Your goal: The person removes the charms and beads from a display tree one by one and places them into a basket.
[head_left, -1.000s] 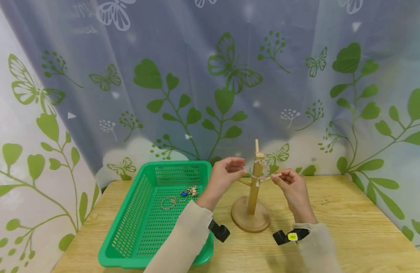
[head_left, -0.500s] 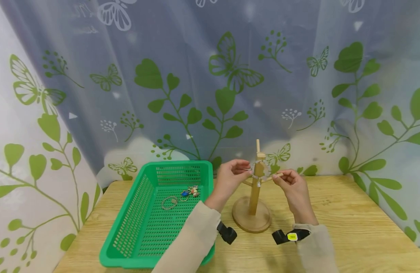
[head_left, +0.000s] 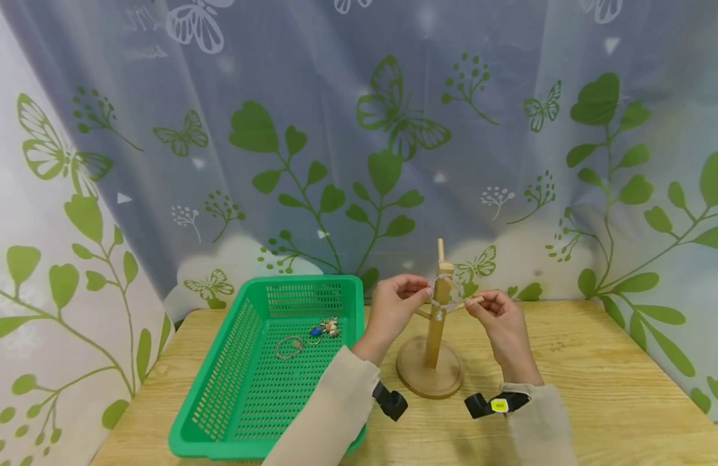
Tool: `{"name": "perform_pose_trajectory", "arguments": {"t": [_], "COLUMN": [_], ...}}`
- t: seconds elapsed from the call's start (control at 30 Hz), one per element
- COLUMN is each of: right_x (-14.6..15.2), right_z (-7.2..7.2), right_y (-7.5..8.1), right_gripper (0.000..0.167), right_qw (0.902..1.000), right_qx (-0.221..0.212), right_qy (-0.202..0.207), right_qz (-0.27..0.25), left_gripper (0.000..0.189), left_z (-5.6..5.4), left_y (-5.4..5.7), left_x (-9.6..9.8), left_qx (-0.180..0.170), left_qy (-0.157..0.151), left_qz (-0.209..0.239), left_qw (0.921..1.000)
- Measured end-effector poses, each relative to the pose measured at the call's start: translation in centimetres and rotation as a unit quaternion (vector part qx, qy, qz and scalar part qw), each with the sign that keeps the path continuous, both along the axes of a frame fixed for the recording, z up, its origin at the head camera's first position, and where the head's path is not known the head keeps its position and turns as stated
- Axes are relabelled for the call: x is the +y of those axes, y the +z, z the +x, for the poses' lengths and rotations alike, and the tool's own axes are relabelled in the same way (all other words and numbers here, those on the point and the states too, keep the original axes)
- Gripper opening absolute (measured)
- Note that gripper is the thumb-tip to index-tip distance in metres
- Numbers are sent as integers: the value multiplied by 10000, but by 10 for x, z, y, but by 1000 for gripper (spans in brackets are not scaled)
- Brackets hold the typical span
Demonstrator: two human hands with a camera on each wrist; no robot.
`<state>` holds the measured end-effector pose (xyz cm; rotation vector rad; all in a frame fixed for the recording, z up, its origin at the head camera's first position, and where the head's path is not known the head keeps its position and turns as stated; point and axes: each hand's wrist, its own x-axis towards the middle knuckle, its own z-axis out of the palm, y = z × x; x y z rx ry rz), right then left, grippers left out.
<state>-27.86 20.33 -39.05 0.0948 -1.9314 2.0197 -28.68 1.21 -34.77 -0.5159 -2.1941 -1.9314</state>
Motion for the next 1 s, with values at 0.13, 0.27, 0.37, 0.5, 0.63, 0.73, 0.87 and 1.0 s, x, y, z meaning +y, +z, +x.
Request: {"name": "perform_pose_trajectory", "arguments": {"t": [0.13, 0.27, 0.37, 0.5, 0.63, 0.73, 0.87, 1.0], "right_x": [0, -1, -1, -2, -1, -1, 0, 1], "right_z": [0, -1, 0, 1, 0, 0, -1, -1], "right_y": [0, 0, 0, 0, 0, -1, -1, -1], "right_gripper": [11, 12, 12, 12, 11, 10, 12, 11], "right_qw": [10000, 10000, 10000, 10000, 10000, 10000, 10000, 9999], "right_qx": [14, -19, -19, 13, 52, 80, 87, 72], "right_qy": [-5, -21, -39, -49, -33, -7, 47, 58], "right_qz": [3, 39, 66, 1, -44, -52, 0, 55], "left_gripper": [18, 18, 16, 14, 13, 14, 13, 13], "left_z": [2, 5, 7, 9, 12, 15, 18, 19], "left_y": [1, 3, 5, 8, 11, 13, 16, 17], "left_x": [1, 1, 2, 2, 3, 4, 5, 6], "left_qx": [115, 159, 132, 95, 128, 191, 235, 252], "left_qy": [-18, 4, 51, 105, 125, 104, 78, 73], "left_qz": [55, 117, 129, 155, 184, 216, 289, 359], "left_qw": [9999, 9998, 9998, 9998, 9997, 9995, 9993, 9990]}}
